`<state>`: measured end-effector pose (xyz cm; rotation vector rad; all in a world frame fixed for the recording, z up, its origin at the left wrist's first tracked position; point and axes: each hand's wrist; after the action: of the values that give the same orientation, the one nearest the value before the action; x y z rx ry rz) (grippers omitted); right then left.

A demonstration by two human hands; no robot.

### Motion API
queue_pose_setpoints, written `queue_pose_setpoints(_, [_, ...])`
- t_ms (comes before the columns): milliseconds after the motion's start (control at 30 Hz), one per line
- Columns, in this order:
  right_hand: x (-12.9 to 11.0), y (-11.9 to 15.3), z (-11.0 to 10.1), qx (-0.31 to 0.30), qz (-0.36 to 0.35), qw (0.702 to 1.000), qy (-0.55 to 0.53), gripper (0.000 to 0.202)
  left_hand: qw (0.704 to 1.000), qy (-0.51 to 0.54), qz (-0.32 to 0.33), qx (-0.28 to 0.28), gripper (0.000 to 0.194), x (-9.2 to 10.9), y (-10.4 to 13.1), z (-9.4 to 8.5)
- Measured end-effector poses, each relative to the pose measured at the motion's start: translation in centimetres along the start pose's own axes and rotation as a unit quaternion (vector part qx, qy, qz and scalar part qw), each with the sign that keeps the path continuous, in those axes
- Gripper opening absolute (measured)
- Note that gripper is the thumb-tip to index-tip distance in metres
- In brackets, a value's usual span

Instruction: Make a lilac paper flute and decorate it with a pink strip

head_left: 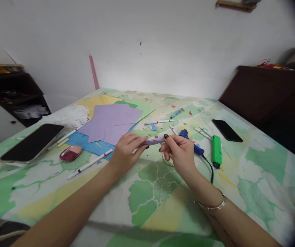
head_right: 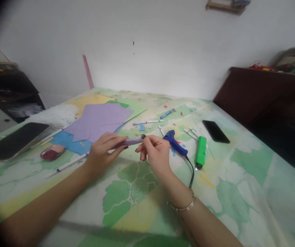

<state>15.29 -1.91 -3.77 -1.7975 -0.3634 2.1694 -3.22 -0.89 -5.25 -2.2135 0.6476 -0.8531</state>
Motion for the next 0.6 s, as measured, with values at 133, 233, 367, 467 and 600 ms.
queue_pose_setpoints(133, [0.2,0.0,0.0,0.003,0.022,1.000,0.008,0.033,0.999,0.009,0.043,0.004,0.018,-0.3,0.1,0.3])
queue_pose_setpoints(233, [0.4,-0.2,-0.2,0.009,0.041,0.999,0.005,0.032,1.000,0.004,0.027,0.010,0.018,-0.2,0.0,0.1])
queue_pose_setpoints(367, [0.5,-0.4,-0.4,0.025,0.059,0.998,-0.023,0.030,0.998,0.007,-0.053,0.037,0.017,-0.1,-0.3,-0.6])
queue_pose_setpoints(467, [0.4,-0.6,-0.5,0.055,0.071,0.995,-0.045,0.025,0.990,0.002,-0.120,0.073,0.017,-0.9,-0.5,-1.2])
queue_pose_setpoints(600, [0.5,-0.6,-0.4,0.054,0.078,0.995,-0.038,0.025,0.984,-0.118,-0.097,0.096,0.030,-2.1,-0.6,-1.2])
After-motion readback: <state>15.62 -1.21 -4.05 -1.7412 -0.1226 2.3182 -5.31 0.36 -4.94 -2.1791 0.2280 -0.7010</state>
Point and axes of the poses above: each hand's wrist, its own y-axis away from the middle knuckle, its own z-axis out of the palm, x = y × z, and after that the axes turned 9 degrees about -z, right-handed
